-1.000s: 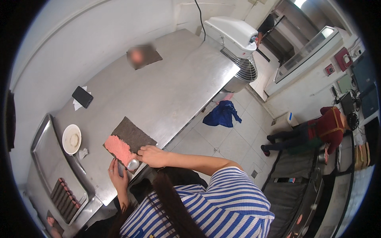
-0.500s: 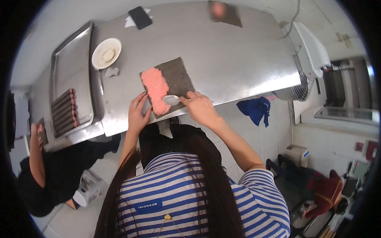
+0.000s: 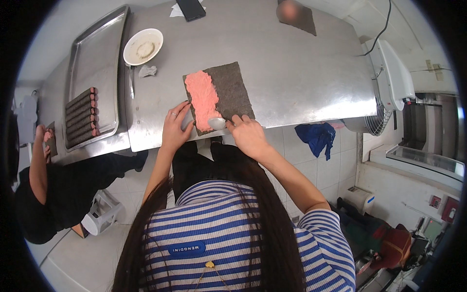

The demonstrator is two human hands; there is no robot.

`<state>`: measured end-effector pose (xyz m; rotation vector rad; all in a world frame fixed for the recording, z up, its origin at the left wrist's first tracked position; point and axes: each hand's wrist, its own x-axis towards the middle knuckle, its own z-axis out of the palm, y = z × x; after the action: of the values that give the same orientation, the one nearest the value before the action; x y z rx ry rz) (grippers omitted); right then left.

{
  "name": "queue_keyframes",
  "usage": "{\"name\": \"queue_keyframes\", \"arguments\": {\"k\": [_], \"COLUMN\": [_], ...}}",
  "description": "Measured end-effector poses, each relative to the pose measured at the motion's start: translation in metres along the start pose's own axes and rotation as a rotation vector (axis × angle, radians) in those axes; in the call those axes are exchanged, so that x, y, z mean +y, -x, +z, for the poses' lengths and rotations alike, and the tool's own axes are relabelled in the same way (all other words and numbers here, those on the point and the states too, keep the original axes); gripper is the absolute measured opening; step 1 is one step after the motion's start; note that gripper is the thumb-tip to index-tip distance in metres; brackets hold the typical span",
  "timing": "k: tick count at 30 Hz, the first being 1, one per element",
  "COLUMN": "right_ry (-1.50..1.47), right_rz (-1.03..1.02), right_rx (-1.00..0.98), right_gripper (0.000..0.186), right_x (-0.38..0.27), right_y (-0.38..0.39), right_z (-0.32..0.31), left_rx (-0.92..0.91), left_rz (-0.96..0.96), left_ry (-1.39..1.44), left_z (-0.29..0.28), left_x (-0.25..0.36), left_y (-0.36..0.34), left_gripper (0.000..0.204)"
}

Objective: The person spreads a pink filling onto a sheet of nori using a spoon, then rolls the nori into a sushi roll and places it on a metal tray. The person repeats this process with additional nori sheets.

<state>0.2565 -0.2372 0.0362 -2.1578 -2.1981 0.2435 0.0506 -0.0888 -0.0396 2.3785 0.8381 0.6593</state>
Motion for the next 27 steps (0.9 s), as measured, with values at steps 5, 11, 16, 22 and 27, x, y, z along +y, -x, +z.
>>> {"name": "queue_keyframes", "arguments": {"k": [5, 11, 16, 22, 27], "right_ry": [0.044, 0.005, 0.037, 0.061, -0.004], "right_rz": [-0.06, -0.051, -0.044, -0.049, -0.104], "right_rx": [-0.016, -0.003, 0.012, -0.031, -0.05], "right_gripper": [0.024, 0.027, 0.033, 0.032, 0.024], "right_x": [0.012, 0.0, -0.019, -0.039, -0.036], "right_y": [0.0, -0.003, -0.005, -0.004, -0.004], "right_z": [-0.017, -0.027, 0.0, 0.013, 0.011], "left_rx": [-0.004, -0.003, -0.007, -0.012, -0.022], "left_rz": [0.001, 0.005, 0.0, 0.001, 0.002], "left_ry": [0.004, -0.001, 0.02, 0.018, 0.003], "left_z": [-0.001, -0.001, -0.002, -0.001, -0.002], "left_x": [-0.002, -0.002, 0.0, -0.003, -0.003], "left_y": [0.0, 0.0, 0.0, 0.001, -0.001], "left_gripper": [0.051, 0.051, 0.051, 0.051, 0.051]}}
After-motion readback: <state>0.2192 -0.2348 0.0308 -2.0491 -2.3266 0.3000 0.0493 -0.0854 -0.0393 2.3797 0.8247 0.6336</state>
